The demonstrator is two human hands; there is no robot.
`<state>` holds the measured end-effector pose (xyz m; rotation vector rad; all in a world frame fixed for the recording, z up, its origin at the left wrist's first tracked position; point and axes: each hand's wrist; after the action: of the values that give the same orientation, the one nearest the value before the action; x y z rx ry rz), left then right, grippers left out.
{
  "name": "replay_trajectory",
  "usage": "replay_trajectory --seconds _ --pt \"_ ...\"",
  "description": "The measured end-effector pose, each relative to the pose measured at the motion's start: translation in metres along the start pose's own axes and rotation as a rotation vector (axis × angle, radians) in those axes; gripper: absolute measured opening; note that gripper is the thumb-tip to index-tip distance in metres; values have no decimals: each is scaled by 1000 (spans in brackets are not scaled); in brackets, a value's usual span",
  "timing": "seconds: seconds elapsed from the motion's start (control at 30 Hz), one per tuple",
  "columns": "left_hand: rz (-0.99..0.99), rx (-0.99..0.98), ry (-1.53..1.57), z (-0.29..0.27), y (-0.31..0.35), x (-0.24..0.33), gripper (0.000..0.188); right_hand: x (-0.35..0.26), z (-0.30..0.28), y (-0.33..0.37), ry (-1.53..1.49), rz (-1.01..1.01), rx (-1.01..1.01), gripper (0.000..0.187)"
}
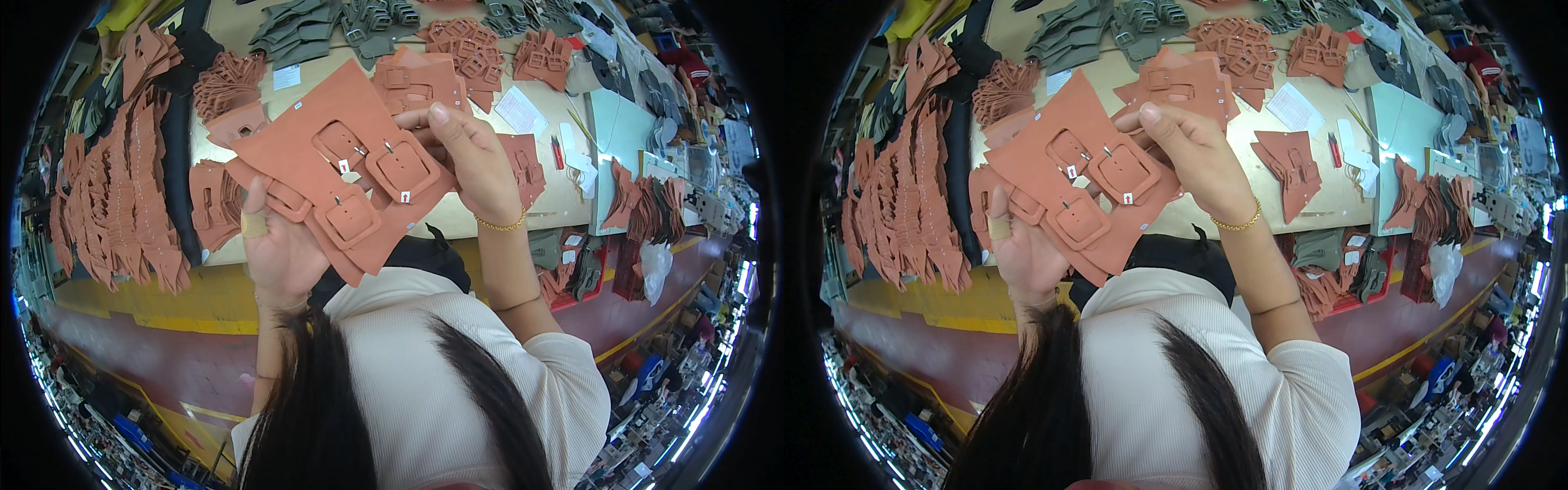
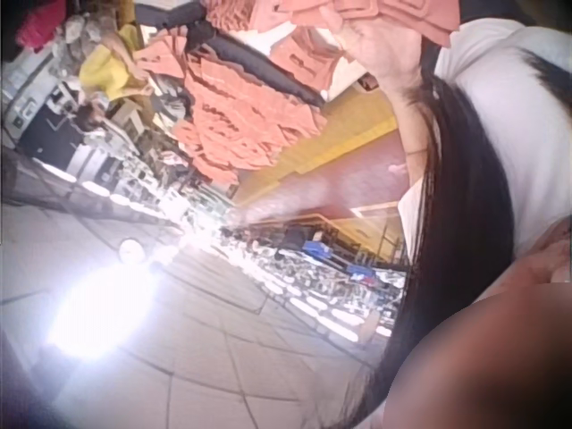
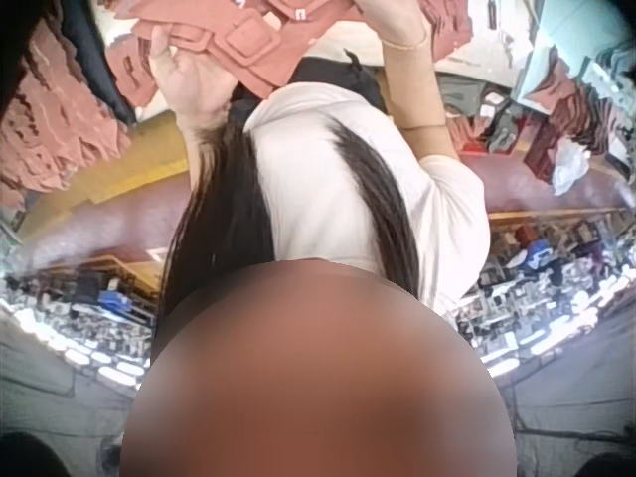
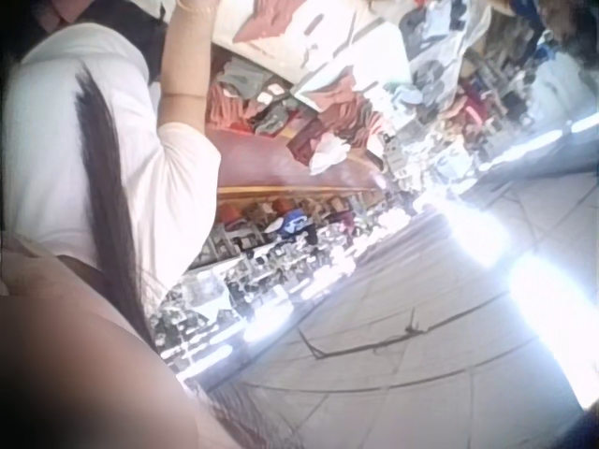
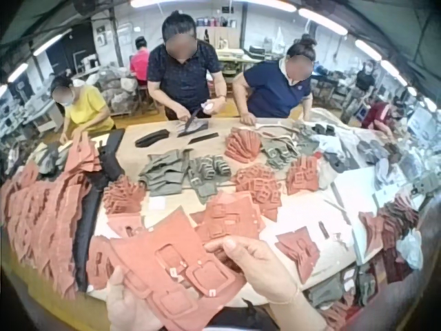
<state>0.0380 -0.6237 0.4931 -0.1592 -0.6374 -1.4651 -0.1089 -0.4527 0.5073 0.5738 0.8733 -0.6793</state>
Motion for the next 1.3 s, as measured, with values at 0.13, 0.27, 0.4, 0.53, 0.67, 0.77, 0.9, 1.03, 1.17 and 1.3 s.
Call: replay_trajectory --seconds 0.13,0.27,0.4,0.53,0.67,0.77,0.9,1.03,1.17,1.3 --pt "-5 -26 -4 -1 2 1 61 -5 2 2 2 5 2 50" --pt "-20 -34 3 -1 2 1 61 -6 3 2 10 7 12 51" --pt "-3 -44 -17 -1 3 0 61 -6 0 3 30 14 21 51" --pt "-34 -66 -15 -1 2 1 61 -7 -2 2 62 11 -21 52" --pt "-34 -124 -5 -1 2 1 61 -8 -2 2 64 16 -18 52" --pt "-42 -76 1 0 1 2 61 -7 -3 2 70 16 16 51" --pt "-45 -35 -14 1 2 2 60 -4 -3 1 -16 7 3 45" --pt "-38 9 -30 1 4 0 60 -2 -3 2 122 -12 -53 36" --pt "9 -9 44 -2 6 -3 61 -3 -3 5 93 28 -51 36" --pt "15 2 20 -3 7 -4 61 -2 -3 6 102 5 -41 37"
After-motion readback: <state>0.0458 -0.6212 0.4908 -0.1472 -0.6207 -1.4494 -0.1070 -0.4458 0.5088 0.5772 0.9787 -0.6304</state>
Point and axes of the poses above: each hand's wrist, its own y-axis away from the middle knuckle, its own z-axis out of the palm, x = y × z, and after that the axes turned 15 degrees about -y, right-handed
